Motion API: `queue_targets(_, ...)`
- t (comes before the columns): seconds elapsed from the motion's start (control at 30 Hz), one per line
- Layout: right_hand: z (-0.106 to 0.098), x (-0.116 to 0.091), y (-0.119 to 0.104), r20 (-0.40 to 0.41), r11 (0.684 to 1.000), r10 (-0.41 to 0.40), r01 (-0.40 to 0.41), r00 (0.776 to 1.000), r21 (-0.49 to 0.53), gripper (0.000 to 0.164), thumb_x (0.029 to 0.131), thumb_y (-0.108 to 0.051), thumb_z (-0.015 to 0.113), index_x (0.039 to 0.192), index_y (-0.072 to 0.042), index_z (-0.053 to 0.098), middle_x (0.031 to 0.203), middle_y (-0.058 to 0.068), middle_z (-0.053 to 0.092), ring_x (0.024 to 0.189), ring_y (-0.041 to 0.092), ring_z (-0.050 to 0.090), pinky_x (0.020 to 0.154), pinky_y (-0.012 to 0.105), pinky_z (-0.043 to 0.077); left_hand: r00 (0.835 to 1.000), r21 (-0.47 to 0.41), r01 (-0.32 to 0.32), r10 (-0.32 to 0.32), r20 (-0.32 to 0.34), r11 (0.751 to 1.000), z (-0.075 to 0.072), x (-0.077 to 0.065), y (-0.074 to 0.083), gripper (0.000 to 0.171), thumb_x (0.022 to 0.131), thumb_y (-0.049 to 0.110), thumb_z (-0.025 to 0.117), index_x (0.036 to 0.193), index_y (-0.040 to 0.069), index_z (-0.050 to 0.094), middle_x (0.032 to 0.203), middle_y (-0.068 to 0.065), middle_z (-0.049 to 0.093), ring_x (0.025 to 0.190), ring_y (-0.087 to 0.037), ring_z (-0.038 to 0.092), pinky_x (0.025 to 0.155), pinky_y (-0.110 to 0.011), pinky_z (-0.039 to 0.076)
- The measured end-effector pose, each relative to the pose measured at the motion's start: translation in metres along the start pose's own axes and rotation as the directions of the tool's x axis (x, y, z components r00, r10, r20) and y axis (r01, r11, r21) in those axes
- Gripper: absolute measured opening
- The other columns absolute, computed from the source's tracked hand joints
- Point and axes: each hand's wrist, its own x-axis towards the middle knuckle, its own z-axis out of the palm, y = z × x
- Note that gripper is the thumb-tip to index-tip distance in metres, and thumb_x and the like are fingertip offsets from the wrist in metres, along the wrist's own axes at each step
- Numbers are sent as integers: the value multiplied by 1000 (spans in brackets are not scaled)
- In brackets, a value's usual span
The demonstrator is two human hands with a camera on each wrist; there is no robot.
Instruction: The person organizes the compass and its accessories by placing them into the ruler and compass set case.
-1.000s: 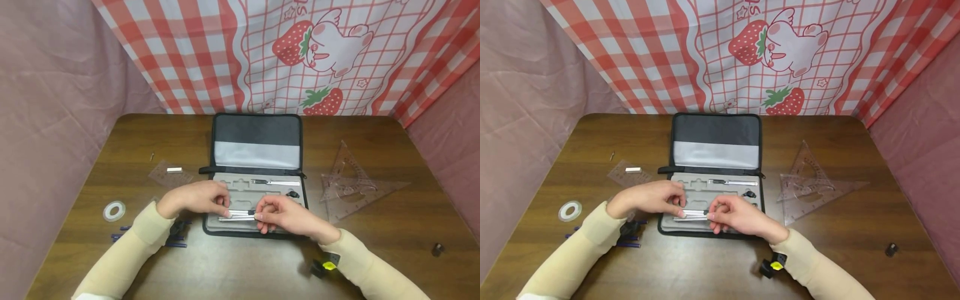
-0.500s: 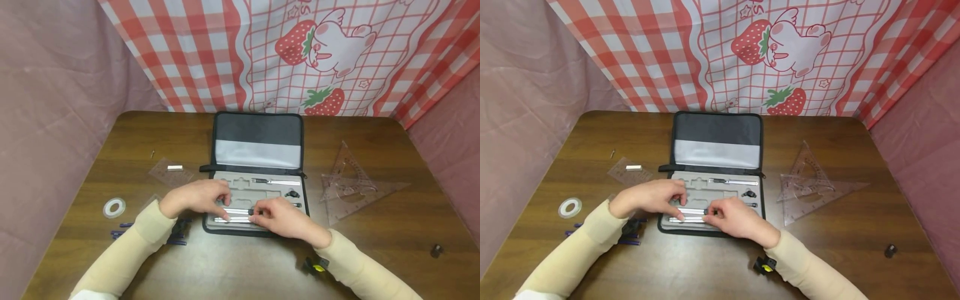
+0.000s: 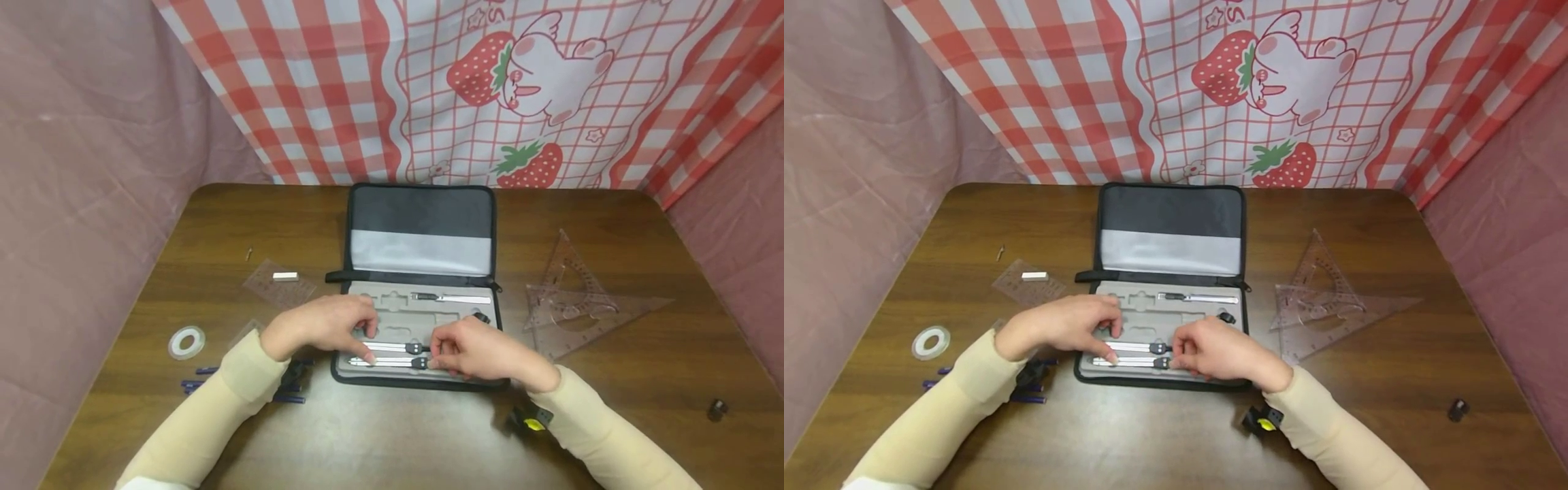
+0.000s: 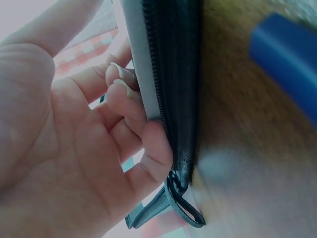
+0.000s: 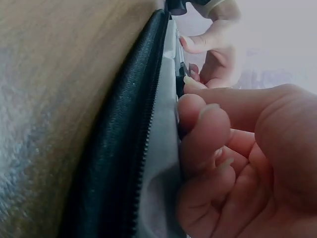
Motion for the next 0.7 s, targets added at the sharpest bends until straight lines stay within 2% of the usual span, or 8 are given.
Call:
queue_targets(0.37, 6, 4, 6, -106, 999, -47, 45, 993, -25, 16, 82, -18, 82, 77, -24, 68, 62, -18, 56, 52, 1, 49, 52, 23, 45, 999, -5, -37, 37, 1, 999, 0, 1, -2, 35, 79, 53, 78, 84, 24, 60, 87, 6, 52, 76, -11, 47, 68, -29, 41)
queue_targets(0.57, 12, 6, 7, -207, 991, -131, 127, 969, -34, 18, 77, -16, 86, 77, -23, 69, 70, -17, 54, 60, 1, 49, 56, 23, 45, 1000, 17, -29, 30, -5, 999, -1, 2, -2, 35, 81, 55, 76, 83, 24, 60, 87, 6, 53, 77, -12, 48, 67, -30, 41)
queue_targets(0.7, 14, 6, 5, -242, 988, -151, 137, 958, -72, 16, 76, -18, 87, 80, -21, 72, 77, -15, 58, 66, 1, 52, 60, 22, 47, 1000, 8, -25, 25, 3, 1000, -2, 3, -3, 36, 80, 54, 78, 84, 23, 60, 88, 6, 53, 77, -12, 48, 68, -30, 42)
